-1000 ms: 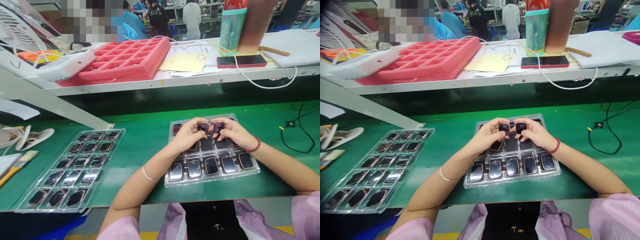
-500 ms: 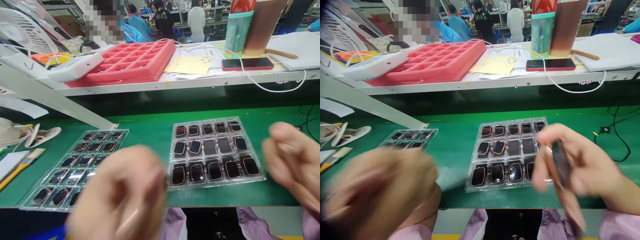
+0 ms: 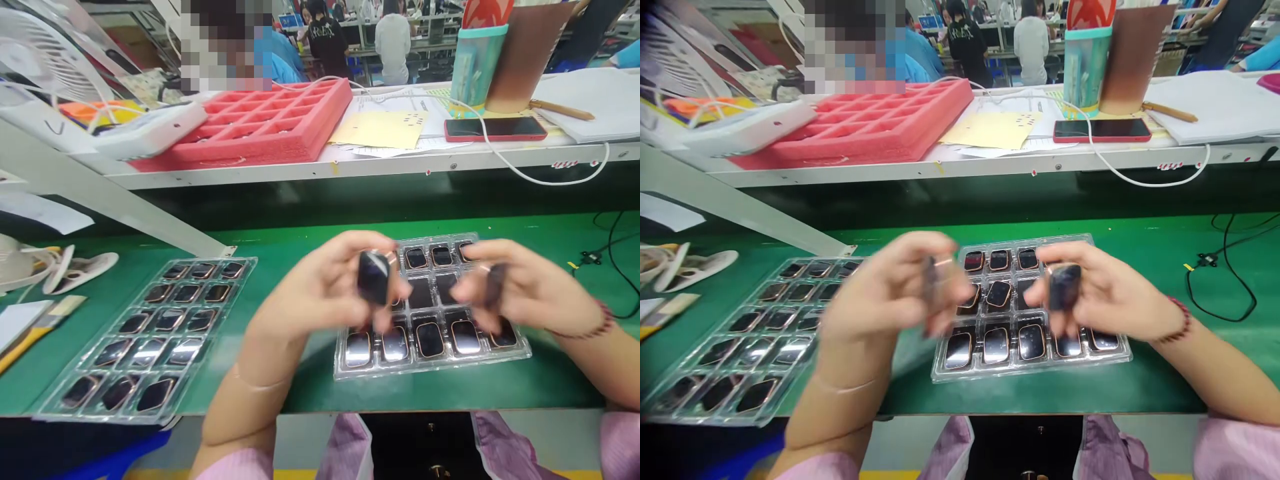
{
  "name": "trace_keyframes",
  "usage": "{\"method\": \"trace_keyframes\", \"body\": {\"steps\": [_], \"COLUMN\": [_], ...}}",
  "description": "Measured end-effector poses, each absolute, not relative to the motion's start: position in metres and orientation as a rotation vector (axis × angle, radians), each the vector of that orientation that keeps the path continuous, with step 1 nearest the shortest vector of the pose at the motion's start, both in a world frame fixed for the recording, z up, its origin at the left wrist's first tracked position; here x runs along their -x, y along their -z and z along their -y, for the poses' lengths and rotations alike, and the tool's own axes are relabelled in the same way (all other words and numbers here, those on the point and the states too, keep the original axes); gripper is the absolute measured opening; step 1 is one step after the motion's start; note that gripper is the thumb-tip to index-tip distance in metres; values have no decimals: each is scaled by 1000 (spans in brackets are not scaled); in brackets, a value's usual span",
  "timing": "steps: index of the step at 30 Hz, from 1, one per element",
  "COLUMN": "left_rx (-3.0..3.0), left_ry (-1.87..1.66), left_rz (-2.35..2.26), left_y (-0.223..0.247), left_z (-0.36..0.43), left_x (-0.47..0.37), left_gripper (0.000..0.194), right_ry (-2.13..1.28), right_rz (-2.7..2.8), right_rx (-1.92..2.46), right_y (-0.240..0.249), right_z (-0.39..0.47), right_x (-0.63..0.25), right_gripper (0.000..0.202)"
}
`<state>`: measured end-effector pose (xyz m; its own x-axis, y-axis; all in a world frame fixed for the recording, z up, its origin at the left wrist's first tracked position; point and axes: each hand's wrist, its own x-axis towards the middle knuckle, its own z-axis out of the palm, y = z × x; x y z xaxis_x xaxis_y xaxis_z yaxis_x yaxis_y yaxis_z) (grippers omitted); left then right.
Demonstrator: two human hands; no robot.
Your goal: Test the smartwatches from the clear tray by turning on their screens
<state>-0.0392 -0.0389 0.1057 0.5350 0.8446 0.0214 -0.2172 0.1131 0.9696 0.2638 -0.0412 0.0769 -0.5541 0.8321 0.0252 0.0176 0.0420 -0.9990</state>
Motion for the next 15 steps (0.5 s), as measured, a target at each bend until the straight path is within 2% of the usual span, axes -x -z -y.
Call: {"method": "trace_keyframes", "body": {"steps": [3, 8, 15], "left_rx": [-1291, -1270, -1293], "left_ry": [-803, -843, -861], "left_rz": [-697, -873, -830], "left_y": [-83, -45, -33], "left_z": [7, -12, -9], "left_x": [13, -11, -21], "left_gripper": [62, 35, 33], "right_ry": [-1542, -1491, -1492], "right_rz": [1646, 1579, 1565], "right_rx": [816, 971, 957], "right_y": [-56, -23, -24], "right_z": [20, -3, -1], "right_x": [-249, -242, -242], "right_gripper": [50, 29, 34]}}
